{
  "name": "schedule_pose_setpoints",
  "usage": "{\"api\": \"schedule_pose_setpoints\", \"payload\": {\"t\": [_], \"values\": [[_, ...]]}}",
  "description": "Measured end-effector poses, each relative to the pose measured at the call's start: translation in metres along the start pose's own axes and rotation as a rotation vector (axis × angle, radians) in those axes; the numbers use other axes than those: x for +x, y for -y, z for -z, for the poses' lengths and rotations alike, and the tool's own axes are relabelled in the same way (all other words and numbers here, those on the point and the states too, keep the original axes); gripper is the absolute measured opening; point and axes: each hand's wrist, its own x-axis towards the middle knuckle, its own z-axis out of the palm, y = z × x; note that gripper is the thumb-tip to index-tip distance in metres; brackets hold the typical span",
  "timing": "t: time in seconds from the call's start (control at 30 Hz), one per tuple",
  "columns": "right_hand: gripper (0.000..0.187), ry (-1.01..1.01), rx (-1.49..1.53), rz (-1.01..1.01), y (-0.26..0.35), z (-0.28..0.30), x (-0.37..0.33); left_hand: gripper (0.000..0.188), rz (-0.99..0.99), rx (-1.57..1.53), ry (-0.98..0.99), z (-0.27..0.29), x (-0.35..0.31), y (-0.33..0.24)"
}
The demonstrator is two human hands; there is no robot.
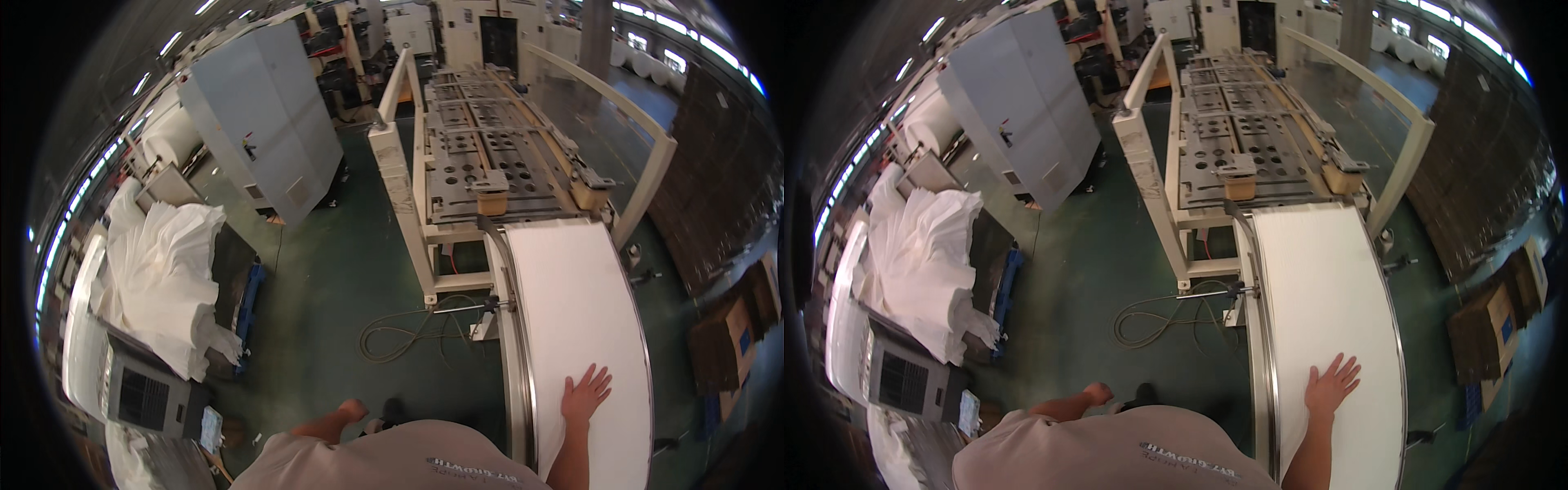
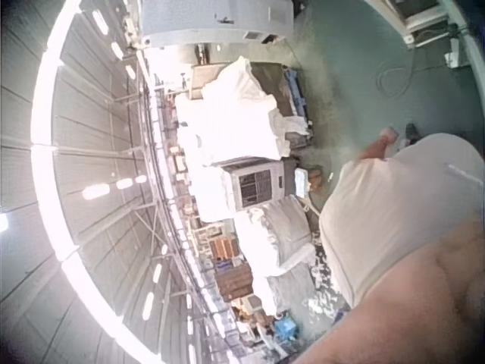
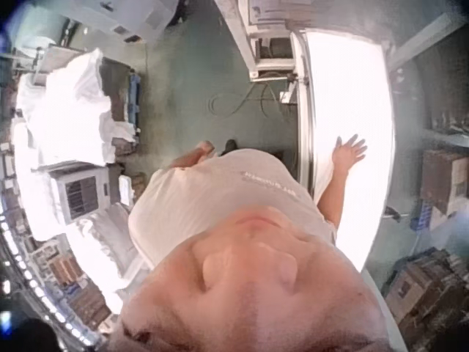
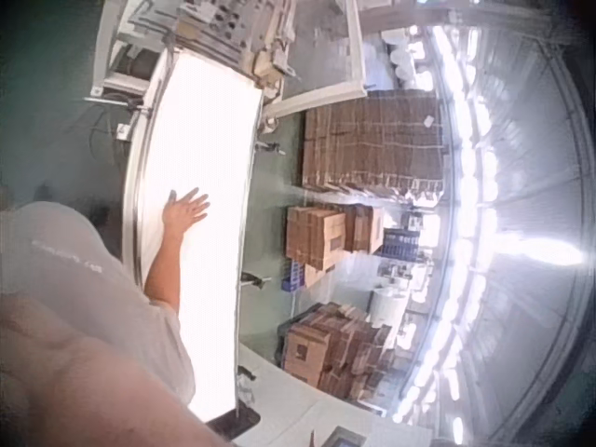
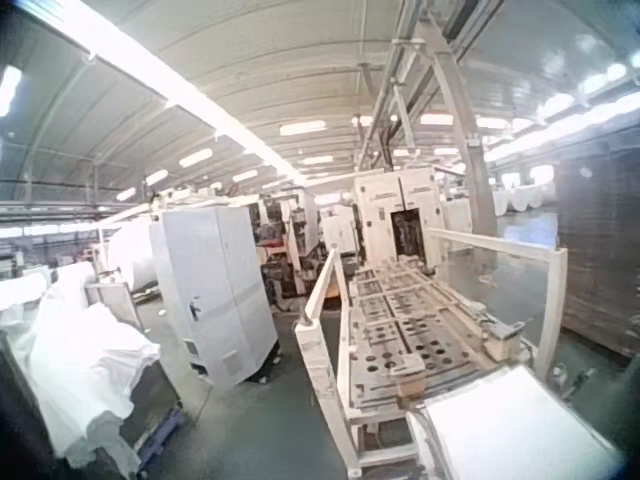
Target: The person adjusts white pads on a conveyor belt, collects scrap material by hand into a bin, moves stacks of white material between large storage bags, and pulls a manual pallet jack across a factory floor.
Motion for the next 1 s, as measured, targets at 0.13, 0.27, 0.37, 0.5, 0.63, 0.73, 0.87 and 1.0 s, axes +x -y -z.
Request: {"api": "schedule_pose_setpoints", "payload": {"t": [0.13, 0.27, 0.37, 0.5, 0.63, 0.73, 0.87, 1.0], "values": [[0.082, 0.037, -0.036, 0.006, 0.016, -0.006, -0.024, 0.031, 0.224, -0.828, -0.189, 0.058, 0.013, -0.042], [0.082, 0.054, -0.008, -0.133, 0.029, -0.023, -0.044, 0.032, 0.115, -0.918, -0.352, 0.083, 0.013, -0.045], [0.060, -0.310, 0.125, -0.012, 0.018, -0.056, -0.053, 0.032, 0.052, -0.925, -0.380, 0.098, 0.018, -0.030], [0.039, -0.119, 0.693, 0.269, 0.129, -0.040, -0.104, 0.032, 0.185, -0.947, -0.303, 0.015, 0.004, 0.030], [0.015, 0.159, 0.636, 0.774, 0.242, -0.058, -0.151, 0.035, 0.404, -0.931, -0.194, -0.091, -0.022, 0.086], [0.017, 0.382, 0.518, 0.791, 0.275, -0.098, -0.170, 0.038, 0.503, -0.948, -0.144, -0.142, -0.045, 0.113], [0.023, 0.751, 0.801, 0.349, 0.190, -0.306, -0.155, 0.039, 0.626, -1.166, -0.236, -0.190, -0.113, 0.139], [0.018, 0.869, 0.225, 0.432, 0.264, -0.287, -0.137, 0.038, 0.775, -1.359, -0.313, -0.232, -0.161, 0.147]]}}
